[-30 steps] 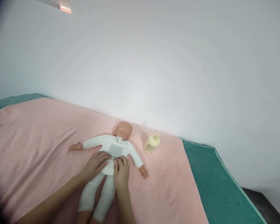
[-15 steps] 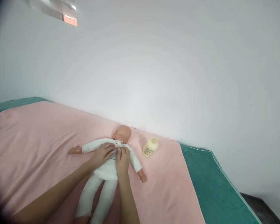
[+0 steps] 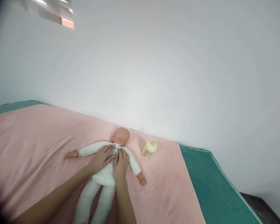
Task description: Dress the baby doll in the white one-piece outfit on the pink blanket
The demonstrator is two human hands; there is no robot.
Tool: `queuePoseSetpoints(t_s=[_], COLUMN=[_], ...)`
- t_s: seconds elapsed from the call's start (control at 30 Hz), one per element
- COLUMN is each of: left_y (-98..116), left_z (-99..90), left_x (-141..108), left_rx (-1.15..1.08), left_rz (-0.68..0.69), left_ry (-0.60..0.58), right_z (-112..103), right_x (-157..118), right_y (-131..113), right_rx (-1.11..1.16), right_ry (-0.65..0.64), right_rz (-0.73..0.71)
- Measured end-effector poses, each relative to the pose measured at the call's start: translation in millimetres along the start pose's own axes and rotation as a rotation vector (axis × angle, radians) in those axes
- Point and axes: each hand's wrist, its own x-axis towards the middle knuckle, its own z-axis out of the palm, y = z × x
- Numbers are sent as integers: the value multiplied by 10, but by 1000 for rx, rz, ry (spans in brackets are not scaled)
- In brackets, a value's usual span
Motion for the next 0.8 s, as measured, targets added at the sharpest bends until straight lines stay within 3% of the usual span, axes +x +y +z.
queuePoseSetpoints(t_s=[0.4,0.8], left_y=[-64,-32], left_z=[54,125], left_x=[62,80], left_rx=[-5,82], left_rz=[-60,-109], left_ry=[-61,-21], right_z=[-26,34], right_x=[37,13], right_y=[-34,31], right_rx=[-29,-65], right_ry=[-85,-76], right_rz=[9,6])
